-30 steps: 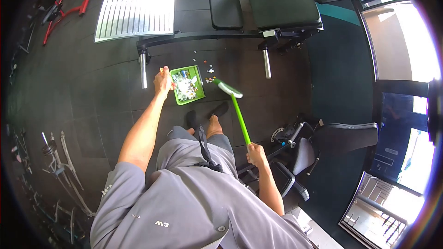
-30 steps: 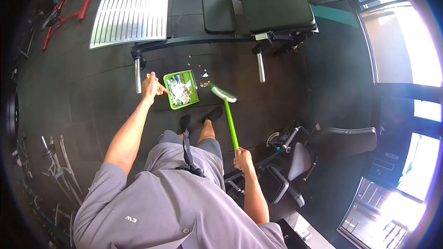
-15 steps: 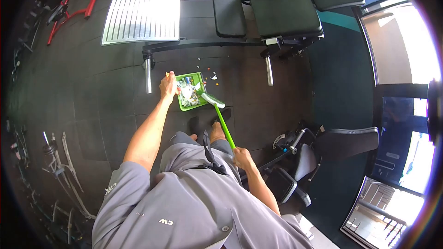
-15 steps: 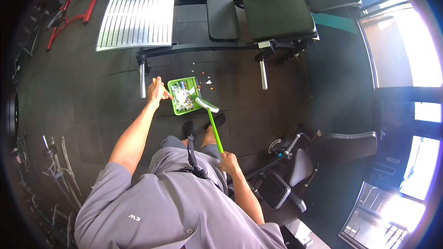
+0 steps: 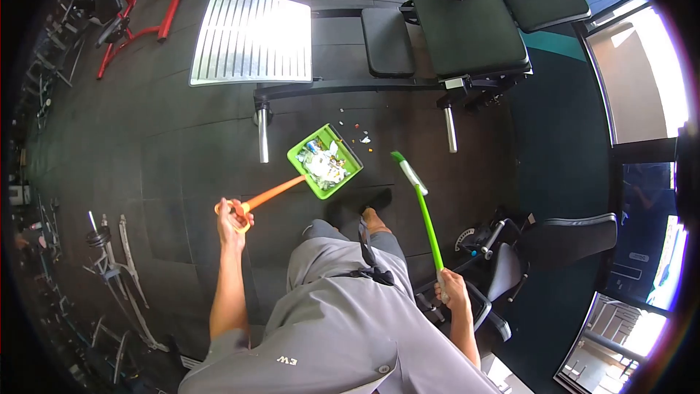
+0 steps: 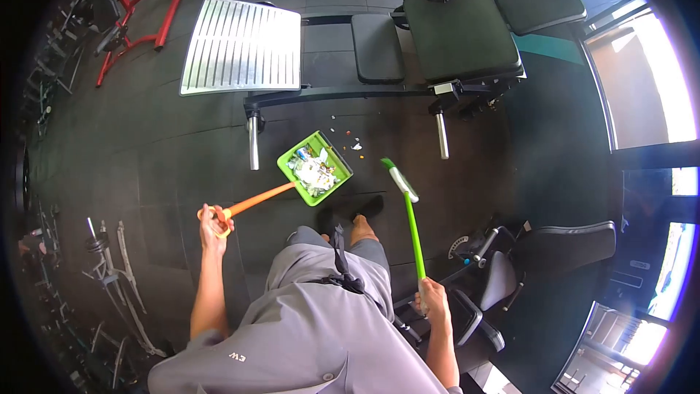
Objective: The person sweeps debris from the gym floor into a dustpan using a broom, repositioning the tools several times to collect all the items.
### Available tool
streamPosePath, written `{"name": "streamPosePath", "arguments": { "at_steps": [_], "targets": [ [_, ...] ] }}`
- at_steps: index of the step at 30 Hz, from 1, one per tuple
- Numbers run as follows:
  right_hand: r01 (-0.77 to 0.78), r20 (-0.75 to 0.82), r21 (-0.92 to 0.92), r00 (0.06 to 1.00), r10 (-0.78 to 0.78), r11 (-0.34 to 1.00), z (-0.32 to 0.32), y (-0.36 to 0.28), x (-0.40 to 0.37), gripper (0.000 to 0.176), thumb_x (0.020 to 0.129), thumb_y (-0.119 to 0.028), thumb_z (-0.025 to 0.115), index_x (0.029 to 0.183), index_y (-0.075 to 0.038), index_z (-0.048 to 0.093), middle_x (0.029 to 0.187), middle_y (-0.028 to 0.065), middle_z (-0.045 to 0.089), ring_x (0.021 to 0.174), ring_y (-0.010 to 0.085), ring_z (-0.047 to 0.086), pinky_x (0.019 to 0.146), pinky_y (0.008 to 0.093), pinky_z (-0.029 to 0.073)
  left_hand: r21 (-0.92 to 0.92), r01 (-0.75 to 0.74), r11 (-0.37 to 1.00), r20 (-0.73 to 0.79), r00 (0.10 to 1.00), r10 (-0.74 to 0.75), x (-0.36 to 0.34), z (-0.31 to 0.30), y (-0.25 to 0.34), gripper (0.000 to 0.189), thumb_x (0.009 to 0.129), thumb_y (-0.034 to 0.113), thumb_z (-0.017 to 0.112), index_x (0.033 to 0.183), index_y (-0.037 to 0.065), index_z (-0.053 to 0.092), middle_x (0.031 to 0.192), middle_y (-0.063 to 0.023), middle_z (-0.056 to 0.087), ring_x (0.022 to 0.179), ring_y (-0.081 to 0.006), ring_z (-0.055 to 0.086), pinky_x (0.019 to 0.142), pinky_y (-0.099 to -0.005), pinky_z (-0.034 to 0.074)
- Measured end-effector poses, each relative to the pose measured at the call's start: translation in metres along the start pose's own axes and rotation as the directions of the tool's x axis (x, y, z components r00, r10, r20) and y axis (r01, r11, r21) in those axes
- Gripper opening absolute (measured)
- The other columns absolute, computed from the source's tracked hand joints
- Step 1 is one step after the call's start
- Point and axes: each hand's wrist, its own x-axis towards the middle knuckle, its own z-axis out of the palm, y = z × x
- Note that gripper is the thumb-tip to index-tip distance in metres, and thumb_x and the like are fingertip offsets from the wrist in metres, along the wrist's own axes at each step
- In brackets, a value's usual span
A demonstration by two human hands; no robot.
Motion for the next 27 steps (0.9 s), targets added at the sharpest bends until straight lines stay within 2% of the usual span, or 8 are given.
{"name": "streamPosePath", "arguments": {
  "at_steps": [5, 6, 9, 12, 17, 22, 25, 27],
  "targets": [
    [0.019, 0.022, 0.099, 1.000, -0.021, 0.995, 0.018, -0.015, 0.032, 0.020, 0.094, -0.023, 0.045, 0.093, -0.005, 0.051, 0.059, 0.0055, 0.050, 0.044, 0.0131, 0.047, 0.037, 0.0268, 0.039, -0.177, 0.042, 0.983, -0.016, 0.999, -0.046, 0.032, -0.016, -0.061, 0.037, 0.093, 0.044, 0.047, 0.090, 0.007, 0.050, 0.078, -0.0114, 0.055, 0.057, -0.0269, 0.056, 0.051, -0.0374, 0.047],
    [0.029, 0.035, 0.113, 0.999, -0.033, 0.993, 0.022, -0.017, 0.032, 0.020, 0.094, -0.023, 0.045, 0.093, -0.004, 0.051, 0.059, 0.0058, 0.050, 0.044, 0.0132, 0.047, 0.037, 0.0268, 0.039, -0.173, -0.025, 0.985, -0.019, 1.000, 0.022, 0.022, 0.000, -0.061, 0.036, 0.093, 0.044, 0.047, 0.090, 0.008, 0.050, 0.079, -0.0107, 0.055, 0.057, -0.0266, 0.057, 0.051, -0.0365, 0.047],
    [0.057, 0.049, 0.134, 0.997, -0.064, 0.989, 0.023, -0.022, 0.036, 0.021, 0.094, -0.023, 0.046, 0.096, -0.003, 0.052, 0.060, 0.0071, 0.050, 0.044, 0.0139, 0.048, 0.037, 0.0263, 0.039, -0.162, 0.005, 0.987, -0.079, 0.997, -0.018, -0.002, 0.008, -0.058, 0.037, 0.093, 0.047, 0.047, 0.088, 0.010, 0.050, 0.081, -0.0098, 0.056, 0.059, -0.0255, 0.058, 0.050, -0.0360, 0.048],
    [0.124, 0.006, -0.033, 0.992, -0.124, 0.992, 0.039, -0.023, 0.038, 0.025, 0.094, -0.026, 0.047, 0.100, -0.004, 0.056, 0.061, 0.0043, 0.051, 0.045, 0.0116, 0.050, 0.040, 0.0272, 0.044, -0.183, 0.004, 0.983, -0.106, 0.994, -0.024, -0.008, -0.001, -0.060, 0.038, 0.093, 0.046, 0.046, 0.090, 0.009, 0.048, 0.078, -0.0133, 0.055, 0.056, -0.0250, 0.058, 0.048, -0.0342, 0.048],
    [0.248, 0.080, -0.193, 0.968, -0.237, 0.949, 0.069, -0.071, 0.063, 0.021, 0.094, -0.024, 0.049, 0.089, -0.005, 0.055, 0.059, 0.0009, 0.047, 0.044, 0.0089, 0.046, 0.037, 0.0249, 0.041, -0.147, -0.014, 0.989, -0.143, 0.990, -0.008, 0.022, 0.051, -0.063, 0.039, 0.093, 0.047, 0.046, 0.092, 0.008, 0.044, 0.076, -0.0124, 0.052, 0.053, -0.0249, 0.057, 0.046, -0.0349, 0.048],
    [0.434, 0.159, -0.233, 0.900, -0.406, 0.870, 0.104, -0.135, 0.143, 0.020, 0.092, -0.017, 0.046, 0.076, -0.006, 0.049, 0.050, 0.0021, 0.043, 0.036, 0.0122, 0.042, 0.030, 0.0280, 0.036, -0.028, 0.001, 1.000, -0.173, 0.985, -0.006, 0.061, 0.102, -0.077, 0.042, 0.092, 0.049, 0.045, 0.091, 0.007, 0.043, 0.072, -0.0105, 0.051, 0.048, -0.0229, 0.054, 0.042, -0.0341, 0.046],
    [0.496, 0.179, -0.382, 0.868, -0.464, 0.780, 0.134, -0.188, 0.176, 0.019, 0.092, -0.017, 0.046, 0.080, -0.002, 0.051, 0.050, 0.0050, 0.047, 0.038, 0.0137, 0.048, 0.032, 0.0292, 0.039, 0.043, 0.020, 0.999, -0.185, 0.983, -0.012, 0.075, 0.134, -0.077, 0.042, 0.092, 0.049, 0.047, 0.092, 0.007, 0.043, 0.073, -0.0099, 0.051, 0.048, -0.0223, 0.054, 0.043, -0.0332, 0.046],
    [0.556, 0.190, -0.499, 0.818, -0.543, 0.664, 0.146, -0.193, 0.253, 0.019, 0.090, -0.018, 0.047, 0.087, -0.001, 0.053, 0.052, 0.0051, 0.049, 0.039, 0.0143, 0.050, 0.034, 0.0295, 0.042, 0.075, 0.001, 0.997, -0.181, 0.983, 0.013, 0.088, 0.144, -0.081, 0.043, 0.092, 0.049, 0.047, 0.094, 0.006, 0.043, 0.073, -0.0101, 0.050, 0.048, -0.0223, 0.054, 0.043, -0.0329, 0.047]
  ]
}}
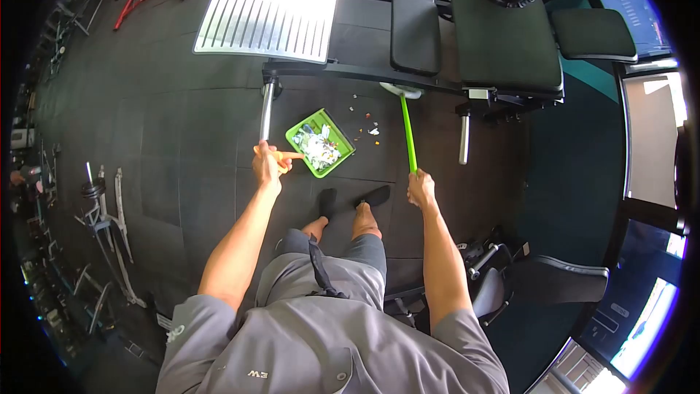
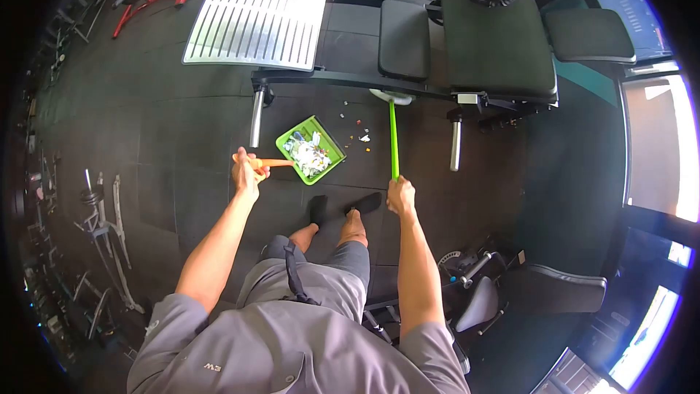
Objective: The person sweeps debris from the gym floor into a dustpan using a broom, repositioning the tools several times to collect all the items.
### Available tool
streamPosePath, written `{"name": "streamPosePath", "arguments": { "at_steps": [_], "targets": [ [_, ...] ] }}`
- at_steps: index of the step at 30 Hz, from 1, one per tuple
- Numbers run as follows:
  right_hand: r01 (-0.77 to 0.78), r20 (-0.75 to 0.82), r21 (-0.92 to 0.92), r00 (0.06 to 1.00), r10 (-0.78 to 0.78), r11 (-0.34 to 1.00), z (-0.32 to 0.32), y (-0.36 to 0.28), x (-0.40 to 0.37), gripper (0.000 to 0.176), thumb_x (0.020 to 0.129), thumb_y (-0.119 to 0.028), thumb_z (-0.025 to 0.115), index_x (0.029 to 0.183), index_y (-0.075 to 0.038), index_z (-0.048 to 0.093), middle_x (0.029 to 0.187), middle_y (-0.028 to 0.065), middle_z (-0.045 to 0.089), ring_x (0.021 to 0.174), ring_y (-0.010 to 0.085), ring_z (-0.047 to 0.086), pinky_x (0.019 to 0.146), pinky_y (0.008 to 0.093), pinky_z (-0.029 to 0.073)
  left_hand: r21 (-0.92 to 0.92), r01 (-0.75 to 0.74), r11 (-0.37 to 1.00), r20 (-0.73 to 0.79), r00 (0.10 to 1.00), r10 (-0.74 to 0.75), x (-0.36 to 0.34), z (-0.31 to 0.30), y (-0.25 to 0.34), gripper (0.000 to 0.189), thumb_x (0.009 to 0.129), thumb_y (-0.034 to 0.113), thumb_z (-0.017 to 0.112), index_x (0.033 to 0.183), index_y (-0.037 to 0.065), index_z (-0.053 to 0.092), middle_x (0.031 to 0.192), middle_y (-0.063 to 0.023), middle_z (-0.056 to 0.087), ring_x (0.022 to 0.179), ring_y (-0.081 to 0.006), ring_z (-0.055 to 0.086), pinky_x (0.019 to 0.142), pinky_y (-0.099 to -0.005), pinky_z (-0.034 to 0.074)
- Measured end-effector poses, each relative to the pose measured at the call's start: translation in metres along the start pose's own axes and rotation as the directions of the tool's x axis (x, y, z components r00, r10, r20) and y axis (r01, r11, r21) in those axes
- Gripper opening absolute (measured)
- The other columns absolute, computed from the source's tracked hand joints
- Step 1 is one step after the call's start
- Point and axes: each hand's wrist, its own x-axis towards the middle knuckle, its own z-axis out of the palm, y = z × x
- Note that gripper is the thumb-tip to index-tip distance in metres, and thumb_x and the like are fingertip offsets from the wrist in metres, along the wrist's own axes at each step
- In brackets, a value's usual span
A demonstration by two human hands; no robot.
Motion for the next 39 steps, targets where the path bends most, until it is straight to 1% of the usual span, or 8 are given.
{"name": "streamPosePath", "arguments": {
  "at_steps": [6, 9, 15, 21, 27, 29, 31, 39],
  "targets": [
    [-0.090, 0.071, -0.431, 0.989, 0.133, 0.898, 0.030, -0.007, 0.035, 0.028, 0.089, -0.021, 0.043, 0.098, 0.002, 0.055, 0.069, 0.0166, 0.064, 0.055, 0.0288, 0.065, 0.054, 0.0361, 0.055, 0.102, 0.039, 0.994, -0.116, 0.993, -0.027, 0.016, 0.029, 0.007, 0.040, 0.093, 0.046, 0.046, 0.091, 0.005, 0.046, 0.075, -0.0105, 0.051, 0.050, -0.0215, 0.055, 0.046, -0.0347, 0.050],
    [0.188, 0.082, -0.589, 0.981, -0.174, 0.786, 0.034, 0.017, -0.006, 0.031, 0.087, -0.025, 0.044, 0.090, 0.003, 0.058, 0.086, 0.0281, 0.063, 0.083, 0.0418, 0.063, 0.075, 0.0463, 0.052, 0.093, 0.031, 0.995, -0.122, 0.992, -0.019, 0.020, 0.043, 0.013, 0.040, 0.094, 0.044, 0.045, 0.091, 0.004, 0.046, 0.072, -0.0106, 0.052, 0.049, -0.0215, 0.055, 0.044, -0.0343, 0.049],
    [0.171, 0.189, -0.335, 0.976, -0.111, 0.927, 0.000, 0.036, -0.085, 0.027, 0.089, -0.020, 0.051, 0.105, -0.001, 0.060, 0.053, 0.0106, 0.057, 0.042, 0.0189, 0.059, 0.041, 0.0317, 0.048, 0.294, -0.070, 0.953, -0.122, 0.986, 0.111, 0.036, 0.037, 0.004, 0.053, 0.095, 0.045, 0.038, 0.076, -0.001, 0.057, 0.057, -0.0104, 0.060, 0.049, -0.0198, 0.062, 0.047, -0.0312, 0.053],
    [0.251, 0.063, -0.414, 0.967, -0.248, 0.875, -0.012, 0.025, -0.073, 0.032, 0.089, -0.023, 0.049, 0.107, 0.002, 0.058, 0.054, 0.0103, 0.058, 0.042, 0.0202, 0.058, 0.039, 0.0296, 0.047, 0.315, -0.125, 0.941, -0.107, 0.980, 0.166, 0.038, 0.038, 0.000, 0.053, 0.095, 0.044, 0.038, 0.075, -0.001, 0.058, 0.055, -0.0112, 0.060, 0.048, -0.0203, 0.063, 0.047, -0.0321, 0.052],
    [0.025, 0.077, -0.522, 0.997, 0.018, 0.852, 0.058, 0.041, -0.060, 0.029, 0.087, -0.029, 0.050, 0.092, 0.000, 0.055, 0.067, 0.0179, 0.063, 0.053, 0.0306, 0.064, 0.050, 0.0376, 0.054, 0.342, -0.064, 0.937, -0.113, 0.988, 0.109, 0.035, 0.045, 0.002, 0.054, 0.093, 0.045, 0.039, 0.075, -0.002, 0.058, 0.055, -0.0119, 0.060, 0.044, -0.0206, 0.061, 0.041, -0.0324, 0.049],
    [0.303, 0.121, -0.589, 0.950, -0.289, 0.749, 0.076, 0.055, -0.086, 0.028, 0.086, -0.026, 0.050, 0.093, 0.000, 0.055, 0.072, 0.0216, 0.064, 0.066, 0.0358, 0.066, 0.063, 0.0442, 0.055, 0.338, -0.049, 0.940, -0.111, 0.989, 0.092, 0.034, 0.044, 0.005, 0.054, 0.093, 0.045, 0.041, 0.074, -0.003, 0.057, 0.054, -0.0130, 0.060, 0.044, -0.0212, 0.061, 0.040, -0.0325, 0.049],
    [0.064, 0.190, -0.450, 0.981, 0.026, 0.891, 0.075, 0.033, -0.122, 0.026, 0.085, -0.024, 0.050, 0.089, 0.000, 0.058, 0.073, 0.0238, 0.064, 0.073, 0.0382, 0.065, 0.067, 0.0465, 0.053, 0.350, -0.033, 0.936, -0.132, 0.988, 0.085, 0.023, 0.047, 0.015, 0.053, 0.093, 0.045, 0.041, 0.075, -0.003, 0.057, 0.054, -0.0130, 0.059, 0.044, -0.0214, 0.061, 0.040, -0.0325, 0.048],
    [0.224, 0.016, -0.458, 0.970, -0.244, 0.860, 0.029, 0.052, -0.221, 0.038, 0.084, -0.022, 0.054, 0.116, -0.001, 0.058, 0.068, 0.0248, 0.063, 0.060, 0.0328, 0.066, 0.058, 0.0401, 0.053, 0.194, -0.056, 0.979, -0.098, 0.992, 0.076, 0.019, 0.007, 0.004, 0.052, 0.093, 0.045, 0.041, 0.074, -0.002, 0.053, 0.061, -0.0116, 0.058, 0.044, -0.0208, 0.059, 0.039, -0.0307, 0.049]
  ]
}}
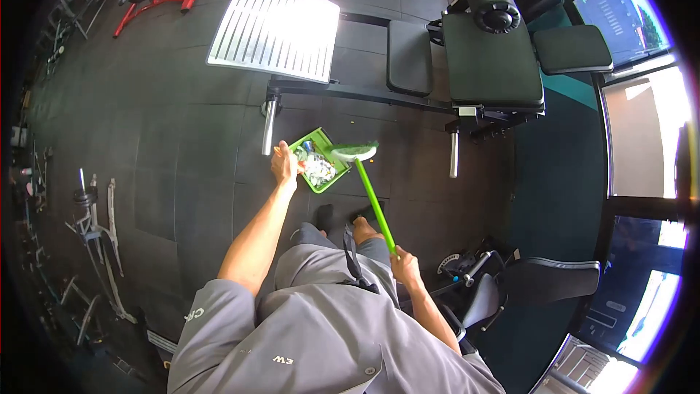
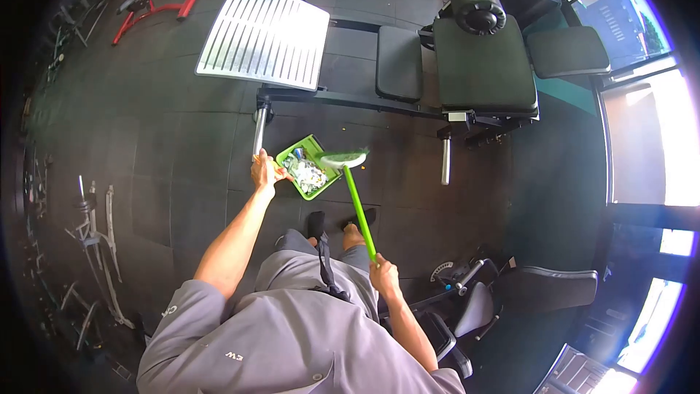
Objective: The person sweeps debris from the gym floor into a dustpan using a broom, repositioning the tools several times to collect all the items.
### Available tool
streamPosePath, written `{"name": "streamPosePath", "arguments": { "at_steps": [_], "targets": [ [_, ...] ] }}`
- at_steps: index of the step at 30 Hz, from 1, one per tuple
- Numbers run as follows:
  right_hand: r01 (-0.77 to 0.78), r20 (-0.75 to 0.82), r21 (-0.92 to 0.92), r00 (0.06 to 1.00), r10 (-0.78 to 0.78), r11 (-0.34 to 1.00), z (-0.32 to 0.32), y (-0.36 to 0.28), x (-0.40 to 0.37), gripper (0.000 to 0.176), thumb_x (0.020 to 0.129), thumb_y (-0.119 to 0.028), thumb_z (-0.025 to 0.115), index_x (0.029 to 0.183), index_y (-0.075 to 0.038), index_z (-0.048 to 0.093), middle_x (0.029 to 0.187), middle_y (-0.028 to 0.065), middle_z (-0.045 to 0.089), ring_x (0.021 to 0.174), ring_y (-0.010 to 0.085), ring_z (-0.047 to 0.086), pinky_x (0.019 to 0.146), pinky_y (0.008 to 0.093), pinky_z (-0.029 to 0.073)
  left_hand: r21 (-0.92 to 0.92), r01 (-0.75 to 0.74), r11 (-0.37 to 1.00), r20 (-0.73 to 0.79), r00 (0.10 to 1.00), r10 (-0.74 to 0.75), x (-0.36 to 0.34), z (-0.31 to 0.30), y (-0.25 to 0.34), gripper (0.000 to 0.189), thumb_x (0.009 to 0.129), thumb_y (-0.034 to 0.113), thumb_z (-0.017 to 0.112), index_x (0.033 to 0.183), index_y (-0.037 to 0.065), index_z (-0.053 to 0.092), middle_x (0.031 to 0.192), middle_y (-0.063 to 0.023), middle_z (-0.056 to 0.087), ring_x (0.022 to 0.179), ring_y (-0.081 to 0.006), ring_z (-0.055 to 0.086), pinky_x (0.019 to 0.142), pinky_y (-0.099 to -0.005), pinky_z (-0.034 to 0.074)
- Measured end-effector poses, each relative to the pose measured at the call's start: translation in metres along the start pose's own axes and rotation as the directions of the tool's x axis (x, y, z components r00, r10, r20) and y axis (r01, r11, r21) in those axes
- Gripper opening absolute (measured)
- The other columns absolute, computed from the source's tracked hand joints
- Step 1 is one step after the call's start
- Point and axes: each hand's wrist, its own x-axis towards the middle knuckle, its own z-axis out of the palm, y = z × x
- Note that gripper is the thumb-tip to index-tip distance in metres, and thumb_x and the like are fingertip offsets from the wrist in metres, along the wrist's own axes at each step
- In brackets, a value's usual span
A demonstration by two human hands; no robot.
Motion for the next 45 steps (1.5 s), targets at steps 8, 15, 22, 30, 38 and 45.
{"name": "streamPosePath", "arguments": {
  "at_steps": [8, 15, 22, 30, 38, 45],
  "targets": [
    [-0.222, 0.104, 0.388, 0.975, 0.197, 0.895, -0.070, -0.018, 0.113, 0.023, 0.091, -0.021, 0.050, 0.081, -0.001, 0.058, 0.049, 0.0037, 0.049, 0.039, 0.0131, 0.052, 0.035, 0.0282, 0.042, 0.068, 0.008, 0.998, -0.015, 1.000, -0.007, 0.002, 0.000, 0.001, 0.053, 0.094, 0.046, 0.040, 0.080, -0.003, 0.055, 0.059, -0.0118, 0.059, 0.045, -0.0191, 0.060, 0.041, -0.0309, 0.052],
    [-0.271, 0.205, 0.173, 0.950, 0.234, 0.947, 0.001, 0.016, 0.230, 0.019, 0.088, -0.018, 0.050, 0.081, -0.002, 0.058, 0.055, 0.0092, 0.055, 0.045, 0.0233, 0.058, 0.042, 0.0345, 0.050, -0.037, 0.063, 0.997, 0.020, 0.998, -0.062, -0.010, 0.005, 0.009, 0.044, 0.094, 0.042, 0.045, 0.090, -0.002, 0.048, 0.067, -0.0118, 0.051, 0.046, -0.0220, 0.055, 0.040, -0.0319, 0.048],
    [-0.262, 0.330, 0.247, 0.928, 0.174, 0.933, -0.047, -0.001, 0.118, 0.021, 0.087, -0.019, 0.048, 0.080, -0.002, 0.057, 0.054, 0.0119, 0.058, 0.045, 0.0218, 0.059, 0.044, 0.0351, 0.048, 0.058, 0.006, 0.998, -0.036, 0.999, -0.004, -0.004, 0.008, 0.014, 0.050, 0.094, 0.043, 0.041, 0.075, -0.002, 0.054, 0.060, -0.0128, 0.060, 0.046, -0.0194, 0.060, 0.045, -0.0308, 0.055],
    [-0.483, 0.363, 0.447, 0.867, 0.341, 0.753, -0.103, -0.005, 0.054, 0.028, 0.093, -0.026, 0.049, 0.112, -0.008, 0.060, 0.056, -0.0006, 0.048, 0.041, 0.0068, 0.045, 0.034, 0.0220, 0.038, 0.152, -0.051, 0.987, -0.004, 0.999, 0.052, 0.025, 0.012, -0.015, 0.047, 0.092, 0.044, 0.041, 0.084, 0.000, 0.055, 0.064, -0.0126, 0.060, 0.048, -0.0218, 0.061, 0.047, -0.0338, 0.052],
    [-0.392, 0.207, 0.674, 0.914, 0.349, 0.626, -0.081, 0.062, 0.154, 0.019, 0.093, -0.019, 0.045, 0.080, -0.006, 0.051, 0.053, 0.0029, 0.045, 0.037, 0.0113, 0.042, 0.032, 0.0270, 0.035, -0.131, 0.045, 0.990, 0.105, 0.994, -0.031, 0.013, 0.010, 0.000, 0.041, 0.094, 0.042, 0.046, 0.088, 0.001, 0.047, 0.069, -0.0123, 0.050, 0.048, -0.0236, 0.054, 0.042, -0.0357, 0.048],
    [-0.492, 0.190, 0.427, 0.869, 0.457, 0.759, -0.039, 0.110, 0.242, 0.022, 0.091, -0.021, 0.046, 0.081, -0.003, 0.054, 0.050, 0.0083, 0.050, 0.036, 0.0186, 0.049, 0.031, 0.0327, 0.038, -0.071, 0.061, 0.996, 0.085, 0.995, -0.055, 0.013, 0.016, -0.001, 0.038, 0.094, 0.044, 0.045, 0.086, 0.007, 0.046, 0.063, -0.0097, 0.053, 0.048, -0.0222, 0.055, 0.046, -0.0341, 0.048]
  ]
}}
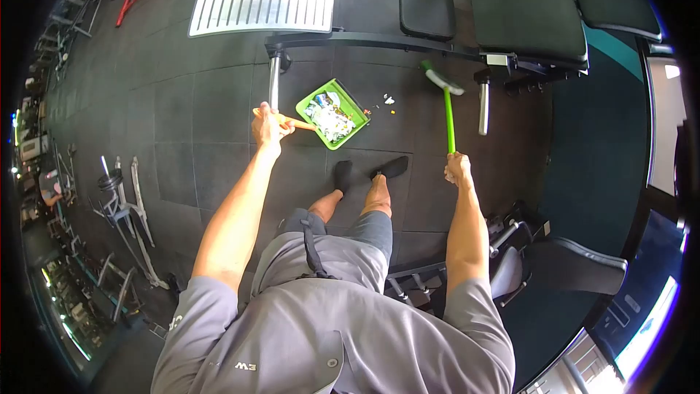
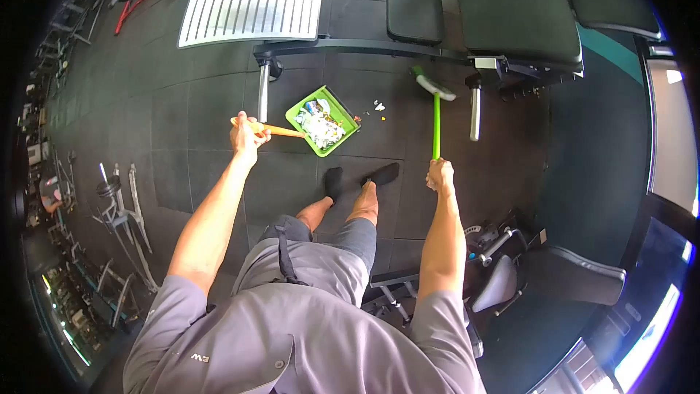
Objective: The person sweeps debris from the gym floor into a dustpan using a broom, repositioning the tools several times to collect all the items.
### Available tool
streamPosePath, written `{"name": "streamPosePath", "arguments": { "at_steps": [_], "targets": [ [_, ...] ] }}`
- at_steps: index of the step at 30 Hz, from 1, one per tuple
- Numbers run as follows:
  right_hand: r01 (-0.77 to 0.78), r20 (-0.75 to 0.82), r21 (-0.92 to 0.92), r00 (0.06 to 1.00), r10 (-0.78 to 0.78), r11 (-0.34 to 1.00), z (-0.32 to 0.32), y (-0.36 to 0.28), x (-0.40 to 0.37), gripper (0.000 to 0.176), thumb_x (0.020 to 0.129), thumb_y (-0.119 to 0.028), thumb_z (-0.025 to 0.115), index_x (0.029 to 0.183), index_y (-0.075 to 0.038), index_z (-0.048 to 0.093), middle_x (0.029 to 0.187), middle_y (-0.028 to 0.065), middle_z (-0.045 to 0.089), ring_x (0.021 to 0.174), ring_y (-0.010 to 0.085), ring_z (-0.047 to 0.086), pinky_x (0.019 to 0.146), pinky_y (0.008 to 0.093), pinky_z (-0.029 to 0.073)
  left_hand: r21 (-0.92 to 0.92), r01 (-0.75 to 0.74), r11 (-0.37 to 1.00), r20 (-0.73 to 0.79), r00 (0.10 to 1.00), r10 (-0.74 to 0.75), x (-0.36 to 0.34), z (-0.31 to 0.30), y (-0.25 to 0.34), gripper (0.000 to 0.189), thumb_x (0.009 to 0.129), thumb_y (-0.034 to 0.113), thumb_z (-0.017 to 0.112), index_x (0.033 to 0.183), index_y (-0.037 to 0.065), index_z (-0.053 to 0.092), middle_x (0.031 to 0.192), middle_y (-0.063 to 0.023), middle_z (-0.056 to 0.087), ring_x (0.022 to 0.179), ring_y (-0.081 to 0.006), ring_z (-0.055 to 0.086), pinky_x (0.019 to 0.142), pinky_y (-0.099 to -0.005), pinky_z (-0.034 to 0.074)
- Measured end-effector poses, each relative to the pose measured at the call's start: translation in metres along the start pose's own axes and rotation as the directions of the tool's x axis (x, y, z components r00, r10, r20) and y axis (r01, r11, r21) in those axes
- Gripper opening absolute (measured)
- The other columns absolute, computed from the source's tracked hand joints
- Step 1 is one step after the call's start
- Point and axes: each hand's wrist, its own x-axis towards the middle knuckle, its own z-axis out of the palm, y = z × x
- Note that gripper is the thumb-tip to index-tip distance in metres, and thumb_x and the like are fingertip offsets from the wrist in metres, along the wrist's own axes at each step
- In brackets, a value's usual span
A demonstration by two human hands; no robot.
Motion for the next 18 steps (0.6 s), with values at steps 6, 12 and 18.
{"name": "streamPosePath", "arguments": {
  "at_steps": [6, 12, 18],
  "targets": [
    [-0.038, 0.162, 0.173, 0.987, 0.010, 0.984, -0.042, 0.040, -0.104, 0.016, 0.091, -0.018, 0.045, 0.084, -0.007, 0.054, 0.052, 0.0043, 0.047, 0.037, 0.0131, 0.045, 0.032, 0.0285, 0.037, -0.001, 0.009, 1.000, 0.004, 1.000, -0.009, 0.001, -0.001, 0.004, 0.035, 0.095, 0.042, 0.045, 0.090, 0.007, 0.046, 0.065, -0.0092, 0.053, 0.048, -0.0222, 0.056, 0.046, -0.0336, 0.050],
    [-0.163, 0.143, 0.240, 0.981, 0.132, 0.957, -0.065, 0.042, -0.192, 0.037, 0.093, -0.025, 0.050, 0.126, -0.011, 0.053, 0.059, 0.0008, 0.050, 0.042, 0.0087, 0.046, 0.037, 0.0234, 0.041, 0.019, 0.018, 1.000, 0.048, 0.999, -0.019, -0.003, -0.001, 0.005, 0.038, 0.095, 0.043, 0.044, 0.089, 0.005, 0.045, 0.064, -0.0091, 0.050, 0.046, -0.0206, 0.054, 0.044, -0.0327, 0.049],
    [-0.172, 0.162, 0.361, 0.979, 0.120, 0.916, -0.055, 0.054, -0.190, 0.038, 0.094, -0.025, 0.049, 0.128, -0.008, 0.050, 0.060, 0.0013, 0.050, 0.044, 0.0085, 0.047, 0.037, 0.0237, 0.042, 0.032, 0.090, 0.995, 0.042, 0.995, -0.091, -0.020, -0.015, 0.019, 0.047, 0.093, 0.052, 0.040, 0.090, 0.005, 0.043, 0.067, -0.0110, 0.050, 0.045, -0.0206, 0.052, 0.041, -0.0299, 0.047]
  ]
}}
